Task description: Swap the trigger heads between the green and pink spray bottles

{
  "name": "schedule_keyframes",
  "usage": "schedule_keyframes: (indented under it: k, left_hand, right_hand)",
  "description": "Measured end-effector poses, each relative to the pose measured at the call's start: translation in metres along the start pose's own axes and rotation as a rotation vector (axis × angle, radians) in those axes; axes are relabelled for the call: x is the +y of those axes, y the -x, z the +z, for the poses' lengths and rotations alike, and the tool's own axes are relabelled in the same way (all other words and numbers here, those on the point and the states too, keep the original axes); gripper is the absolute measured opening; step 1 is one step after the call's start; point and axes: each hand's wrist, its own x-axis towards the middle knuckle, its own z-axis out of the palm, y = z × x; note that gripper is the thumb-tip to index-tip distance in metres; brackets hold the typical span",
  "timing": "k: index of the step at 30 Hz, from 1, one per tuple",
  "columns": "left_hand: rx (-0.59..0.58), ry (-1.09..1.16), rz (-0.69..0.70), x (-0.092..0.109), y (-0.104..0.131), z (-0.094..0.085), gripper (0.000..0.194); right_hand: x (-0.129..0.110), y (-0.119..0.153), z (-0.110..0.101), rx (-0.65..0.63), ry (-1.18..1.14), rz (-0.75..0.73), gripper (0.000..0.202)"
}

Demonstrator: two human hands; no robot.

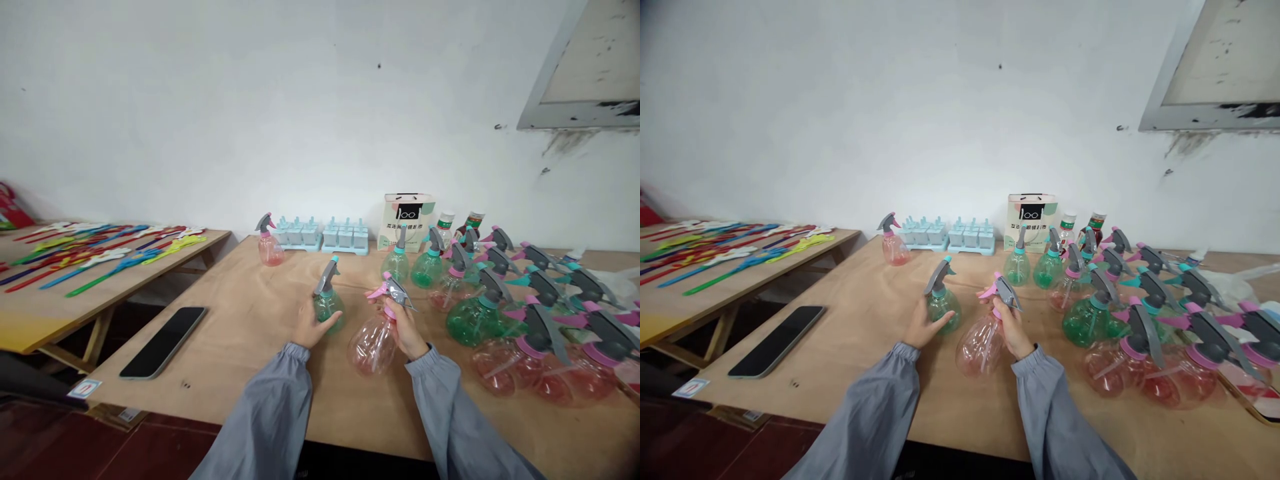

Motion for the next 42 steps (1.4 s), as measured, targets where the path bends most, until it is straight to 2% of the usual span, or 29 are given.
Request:
schedule_keyframes:
  k: [4, 8, 12, 16, 20, 24, 27, 33, 38, 42]
  left_hand:
    - [-0.006, 0.007, 0.009, 0.000, 0.000, -0.001, 0.073]
    - [-0.012, 0.007, -0.001, 0.000, 0.000, -0.001, 0.072]
    - [-0.015, 0.001, -0.007, 0.000, 0.000, -0.001, 0.073]
    - [-0.002, -0.022, -0.008, -0.001, 0.000, 0.000, 0.072]
    - [0.000, -0.034, 0.015, -0.001, 0.000, 0.001, 0.070]
    - [0.009, -0.060, -0.001, -0.002, 0.000, 0.002, 0.070]
    - [0.016, -0.070, -0.012, -0.002, 0.001, 0.002, 0.070]
    - [0.008, -0.060, 0.004, 0.000, 0.000, 0.002, 0.069]
    - [0.007, -0.085, -0.013, 0.001, 0.001, 0.002, 0.067]
    - [-0.005, -0.078, 0.001, 0.000, 0.001, 0.001, 0.067]
  right_hand:
    - [0.005, -0.005, -0.005, 0.124, -0.008, -0.041, 0.032]
    - [0.007, -0.010, -0.012, 0.214, 0.134, -0.134, 0.033]
    - [0.000, -0.011, -0.021, 0.264, 0.253, -0.254, 0.033]
    - [-0.013, -0.015, -0.037, 0.373, 0.439, -0.384, 0.034]
    - [-0.016, -0.023, -0.050, 0.390, 0.511, -0.415, 0.045]
    - [-0.007, -0.030, -0.056, 0.470, 0.526, -0.416, 0.048]
    - [0.005, -0.035, -0.059, 0.464, 0.561, -0.428, 0.051]
    - [0.031, -0.040, -0.069, 0.505, 0.644, -0.483, 0.042]
    - [0.046, -0.043, -0.081, 0.516, 0.836, -0.579, 0.062]
    - [0.048, -0.051, -0.087, 0.500, 0.855, -0.623, 0.069]
